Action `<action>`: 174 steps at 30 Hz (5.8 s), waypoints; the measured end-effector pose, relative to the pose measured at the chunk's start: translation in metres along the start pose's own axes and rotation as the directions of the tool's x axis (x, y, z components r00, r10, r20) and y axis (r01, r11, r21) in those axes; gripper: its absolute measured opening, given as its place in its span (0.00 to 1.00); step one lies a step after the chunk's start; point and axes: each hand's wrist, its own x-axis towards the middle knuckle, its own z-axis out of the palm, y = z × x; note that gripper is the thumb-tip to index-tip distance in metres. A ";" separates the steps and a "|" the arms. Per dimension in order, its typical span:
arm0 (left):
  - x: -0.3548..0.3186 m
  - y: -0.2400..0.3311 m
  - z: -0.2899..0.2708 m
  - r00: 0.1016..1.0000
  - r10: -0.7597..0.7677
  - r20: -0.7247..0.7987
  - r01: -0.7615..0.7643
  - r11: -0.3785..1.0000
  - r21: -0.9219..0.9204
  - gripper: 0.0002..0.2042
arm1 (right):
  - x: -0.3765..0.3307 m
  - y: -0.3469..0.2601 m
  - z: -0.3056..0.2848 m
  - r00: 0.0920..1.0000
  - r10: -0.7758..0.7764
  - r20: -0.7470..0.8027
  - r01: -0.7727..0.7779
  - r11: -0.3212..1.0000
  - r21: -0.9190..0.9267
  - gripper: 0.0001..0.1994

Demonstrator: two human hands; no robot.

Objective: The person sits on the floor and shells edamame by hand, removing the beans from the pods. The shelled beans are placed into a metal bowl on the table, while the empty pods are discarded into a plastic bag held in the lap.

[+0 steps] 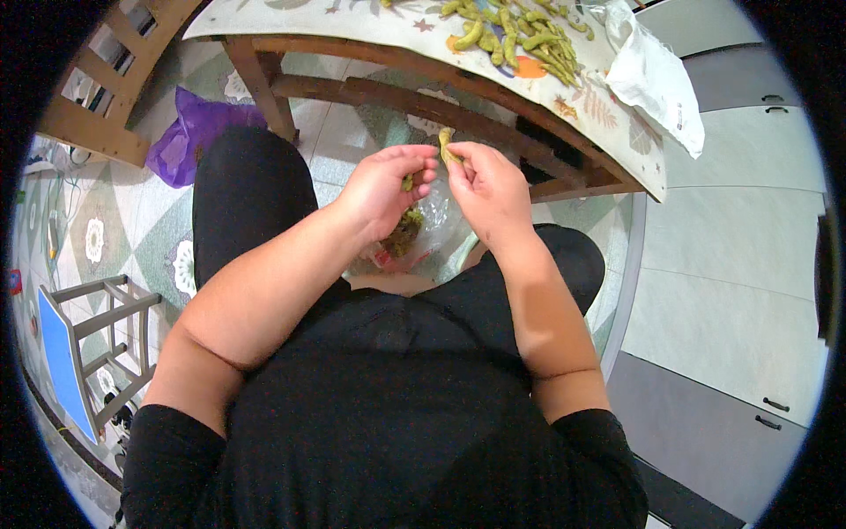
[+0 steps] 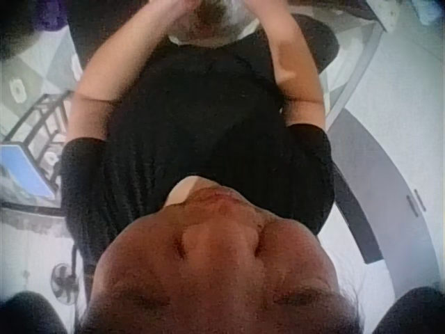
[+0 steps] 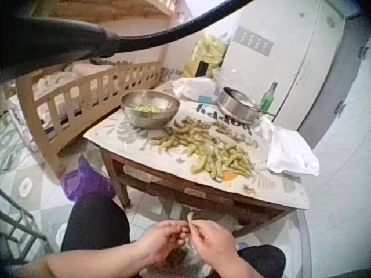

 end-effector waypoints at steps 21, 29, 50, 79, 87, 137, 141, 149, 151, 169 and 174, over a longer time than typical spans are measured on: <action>-0.003 0.010 0.002 0.991 -0.092 -0.096 0.096 0.995 0.037 0.10 | 0.107 0.008 -0.062 0.984 0.106 -0.142 -0.154 0.911 -0.383 0.12; -0.010 0.015 0.004 0.998 -0.055 0.001 0.055 0.992 0.116 0.07 | 0.106 0.020 -0.055 0.948 0.208 -0.242 -0.281 0.902 -0.328 0.10; -0.015 0.019 0.015 0.979 0.087 0.183 -0.109 0.987 0.116 0.08 | 0.007 0.002 -0.019 0.817 0.179 0.549 -0.568 0.419 0.709 0.06; -0.008 0.008 0.002 0.953 -0.194 0.231 0.263 0.911 -0.319 0.05 | -0.005 -0.006 0.024 0.960 0.225 0.169 -0.276 0.646 0.712 0.09; -0.013 0.005 0.010 1.000 0.001 0.011 0.000 0.997 -0.074 0.02 | -0.005 0.001 0.030 0.990 0.139 -0.029 -0.124 0.944 0.305 0.05; -0.003 -0.012 0.005 0.992 -0.102 0.069 0.119 0.942 -0.313 0.13 | -0.001 0.001 0.033 0.895 0.383 0.228 -0.412 0.518 0.750 0.06; -0.001 -0.016 0.001 0.986 -0.151 0.065 0.165 0.905 -0.393 0.14 | -0.002 0.000 0.041 0.897 0.415 0.152 -0.362 0.492 0.792 0.06; 0.000 -0.012 0.000 0.988 -0.155 -0.005 0.147 0.943 -0.298 0.11 | 0.002 -0.009 0.030 0.906 0.402 0.133 -0.351 0.537 0.767 0.06; -0.003 -0.010 -0.002 0.996 -0.077 0.050 0.086 0.975 -0.206 0.09 | 0.005 -0.007 0.020 0.850 0.455 0.265 -0.459 0.394 0.797 0.08; -0.007 -0.001 0.000 0.986 0.050 0.162 -0.033 0.994 -0.105 0.04 | 0.000 0.011 0.016 0.802 0.201 0.563 -0.576 0.010 0.817 0.06; -0.009 -0.003 0.002 0.986 -0.026 0.162 0.074 0.952 -0.297 0.05 | -0.001 0.007 0.020 0.843 0.278 0.461 -0.517 0.177 0.837 0.06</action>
